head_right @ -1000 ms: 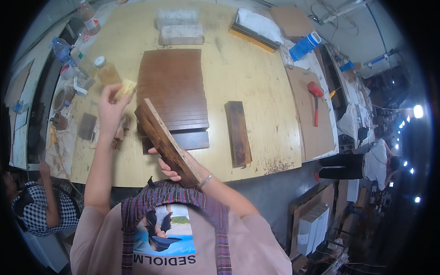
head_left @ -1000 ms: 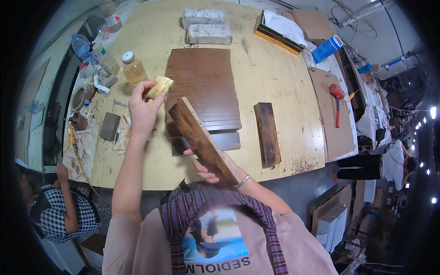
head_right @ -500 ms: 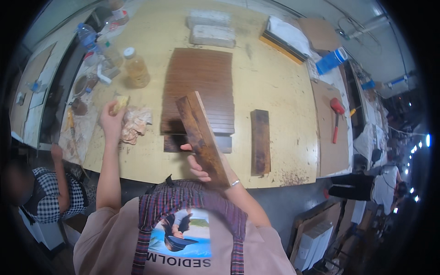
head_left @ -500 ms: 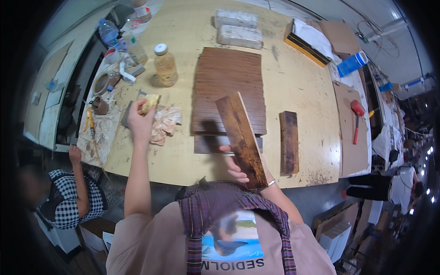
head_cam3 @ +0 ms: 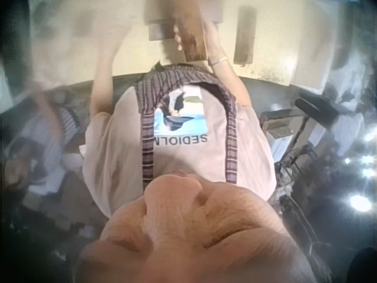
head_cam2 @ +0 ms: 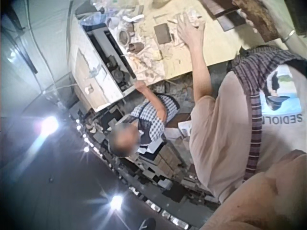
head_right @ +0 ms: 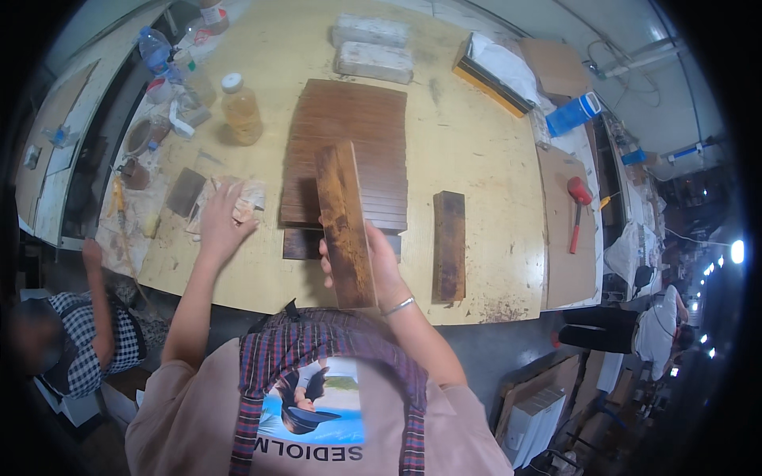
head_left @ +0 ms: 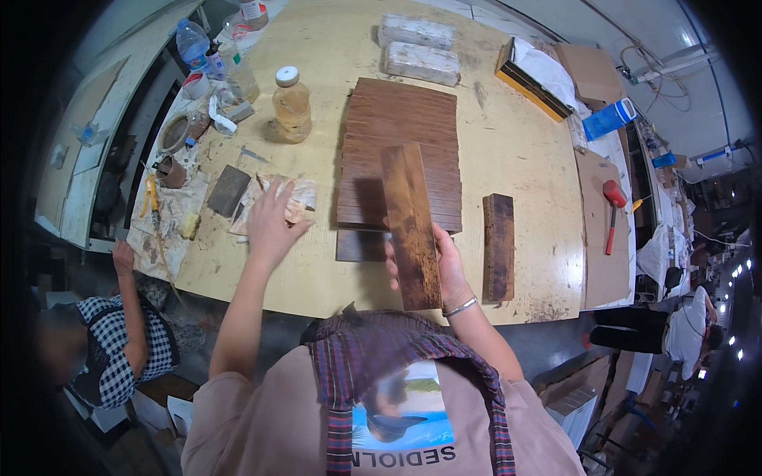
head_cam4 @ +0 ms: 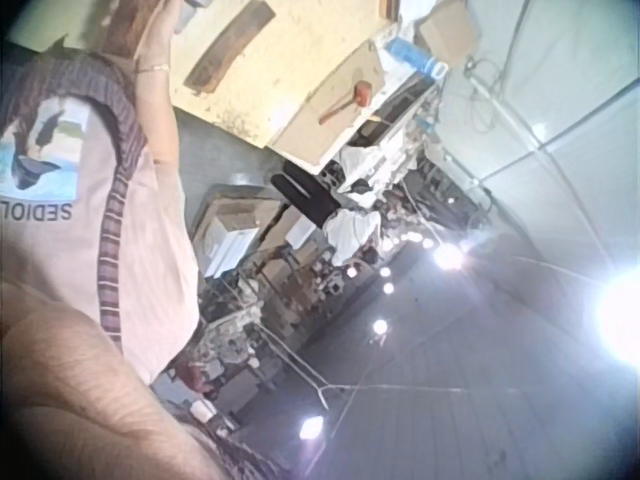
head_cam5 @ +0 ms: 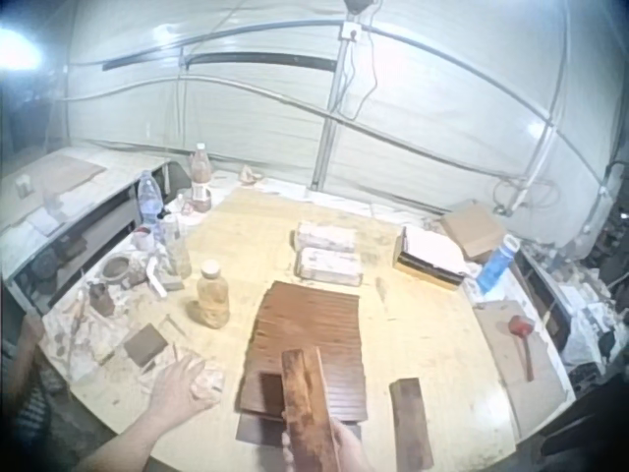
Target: The person pours a liquid onto a cloth, wipes a large wooden board, and then uses a sponge and the cloth to apply a substance to several smaller wooden planks.
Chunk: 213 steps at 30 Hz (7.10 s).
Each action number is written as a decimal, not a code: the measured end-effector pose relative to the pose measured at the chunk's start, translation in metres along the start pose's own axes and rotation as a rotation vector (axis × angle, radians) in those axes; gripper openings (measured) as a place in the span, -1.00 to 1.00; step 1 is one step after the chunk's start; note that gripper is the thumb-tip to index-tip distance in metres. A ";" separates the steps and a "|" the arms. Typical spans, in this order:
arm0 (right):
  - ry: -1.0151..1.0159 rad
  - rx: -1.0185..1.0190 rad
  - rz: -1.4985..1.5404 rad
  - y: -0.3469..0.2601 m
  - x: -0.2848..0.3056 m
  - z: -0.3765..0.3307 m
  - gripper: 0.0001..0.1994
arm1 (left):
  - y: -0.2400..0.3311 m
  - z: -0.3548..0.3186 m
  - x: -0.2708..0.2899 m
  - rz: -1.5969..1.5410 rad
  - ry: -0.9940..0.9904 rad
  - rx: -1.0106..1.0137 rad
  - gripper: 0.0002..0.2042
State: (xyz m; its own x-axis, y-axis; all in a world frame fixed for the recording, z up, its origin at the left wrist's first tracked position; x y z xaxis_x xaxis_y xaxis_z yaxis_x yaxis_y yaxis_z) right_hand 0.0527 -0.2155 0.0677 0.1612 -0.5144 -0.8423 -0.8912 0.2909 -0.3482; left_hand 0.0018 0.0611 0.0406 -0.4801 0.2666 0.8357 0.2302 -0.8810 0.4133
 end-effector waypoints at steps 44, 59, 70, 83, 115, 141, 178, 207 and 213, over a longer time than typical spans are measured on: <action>0.152 0.444 -0.447 -0.027 -0.001 0.001 -0.49 | 0.151 0.021 0.002 -0.897 -0.232 0.017 -0.72; 0.046 0.475 -0.205 -0.022 0.005 -0.007 -0.59 | 0.260 0.004 0.032 -0.333 -0.084 -0.807 -0.64; 0.056 0.305 -0.289 -0.028 0.004 -0.025 -0.25 | 0.110 0.061 0.014 -1.472 0.085 0.544 -0.79; 0.418 0.778 -1.643 -0.032 -0.050 -0.045 -0.15 | 0.101 0.041 0.001 -1.393 0.014 0.663 -0.79; 0.553 0.936 -1.988 -0.079 0.058 -0.081 -0.56 | 0.027 -0.072 -0.058 -0.555 0.021 0.398 -0.79; 0.236 0.980 -1.984 -0.017 -0.032 -0.036 -0.36 | 0.168 -0.040 0.034 -0.209 0.097 -0.454 -0.74; 0.242 0.989 -2.118 0.090 -0.125 0.090 -0.36 | -0.190 -0.034 0.096 -0.970 0.314 0.584 -0.87; 0.054 0.004 -0.690 0.103 -0.096 0.135 -0.41 | 0.000 -0.103 -0.001 -2.589 -0.738 0.893 -0.52; 0.077 -0.031 -0.539 0.103 -0.074 0.129 -0.47 | -0.002 -0.142 0.000 -2.256 -0.541 1.047 -0.72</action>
State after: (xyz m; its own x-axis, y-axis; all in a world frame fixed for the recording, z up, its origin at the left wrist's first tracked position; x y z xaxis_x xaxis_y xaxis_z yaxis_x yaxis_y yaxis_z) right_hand 0.0037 -0.0438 0.0413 0.5680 -0.6423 -0.5146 -0.7033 -0.0540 -0.7089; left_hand -0.1188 0.0072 -0.0112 -0.3657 0.2276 -0.9025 0.1534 0.9711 0.1828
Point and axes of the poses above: each hand's wrist, its own z-axis towards the middle knuckle, its own x-axis out of the back of the hand, y = z × x, the point moved 7 cm from there along z, towards the middle knuckle, and after that the axes turned 2 degrees about y, right-handed, at the moved point
